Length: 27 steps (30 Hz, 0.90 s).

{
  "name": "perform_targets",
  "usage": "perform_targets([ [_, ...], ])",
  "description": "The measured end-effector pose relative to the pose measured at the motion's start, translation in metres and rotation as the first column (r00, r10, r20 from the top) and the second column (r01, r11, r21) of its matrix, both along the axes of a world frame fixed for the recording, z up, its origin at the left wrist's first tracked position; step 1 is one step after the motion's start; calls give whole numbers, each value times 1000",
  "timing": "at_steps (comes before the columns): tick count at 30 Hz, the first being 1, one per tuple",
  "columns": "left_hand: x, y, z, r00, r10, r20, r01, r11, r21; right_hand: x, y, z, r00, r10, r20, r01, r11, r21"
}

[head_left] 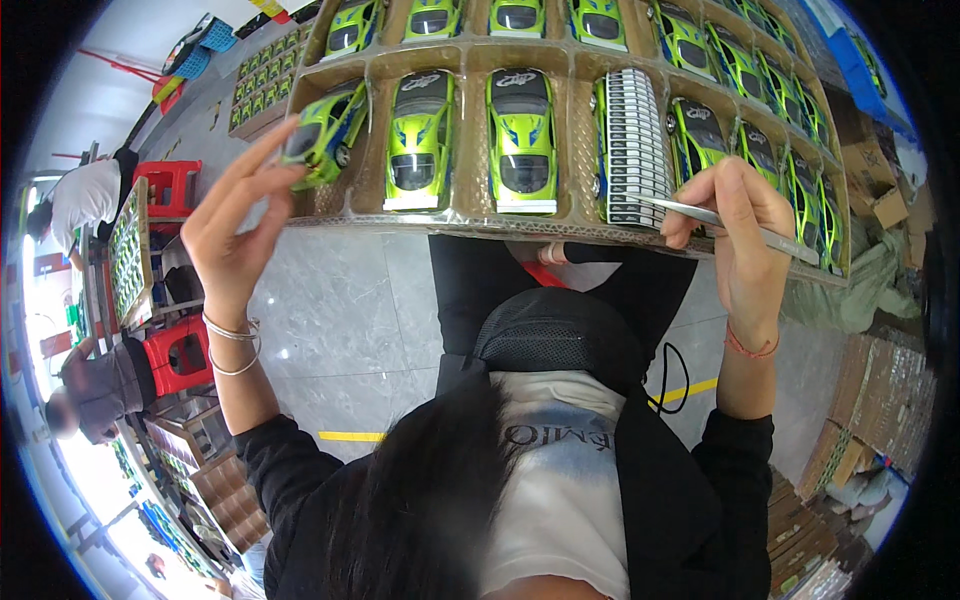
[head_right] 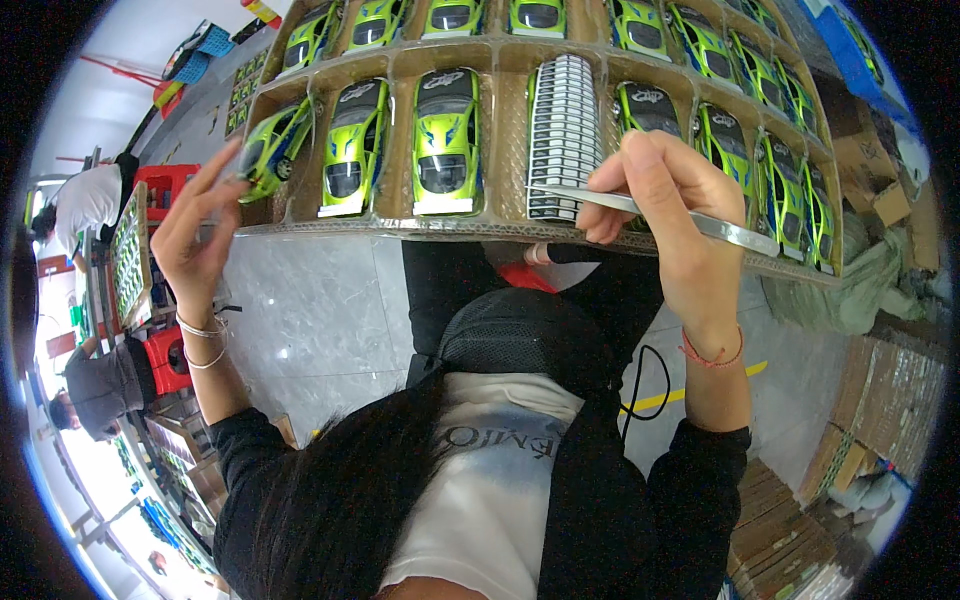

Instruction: The person applies small labels to the rear of toy cars using tweezers.

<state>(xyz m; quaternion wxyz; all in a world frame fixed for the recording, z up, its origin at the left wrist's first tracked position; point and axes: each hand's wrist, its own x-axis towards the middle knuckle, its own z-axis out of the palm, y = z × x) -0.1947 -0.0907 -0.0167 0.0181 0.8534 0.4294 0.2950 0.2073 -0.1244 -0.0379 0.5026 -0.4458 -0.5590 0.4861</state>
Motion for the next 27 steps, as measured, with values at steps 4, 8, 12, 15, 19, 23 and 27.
perform_targets([
  [4, 2, 14, -10, 996, 26, 82, -40, 983, 177, -1, -1, 5, 1000, -11, 28, 13, 999, -42],
  [8, 20, 21, 1, 997, 47, 60, -59, 975, 215, 4, -3, 5, 997, -52, 55, 55, 997, -56],
  [12, 33, 34, 5, 973, 91, 212, -136, 969, 206, 7, -5, 1, 998, -42, 50, 45, 996, -71],
  [15, 64, 18, 34, 958, 119, 259, -216, 898, 384, 7, -6, 0, 998, -49, 38, 51, 997, -61],
  [19, 124, 3, 45, 913, -141, 382, -57, 884, 464, 7, -7, -1, 996, -68, 51, 71, 995, -65],
  [23, 144, 9, 45, 825, -166, 541, 125, 986, 112, 3, -5, -1, 990, -49, 135, 59, 996, -69],
  [27, 180, 21, 35, 820, -211, 532, 194, 977, 89, 0, -8, -1, 982, -75, 172, 84, 995, -47],
])
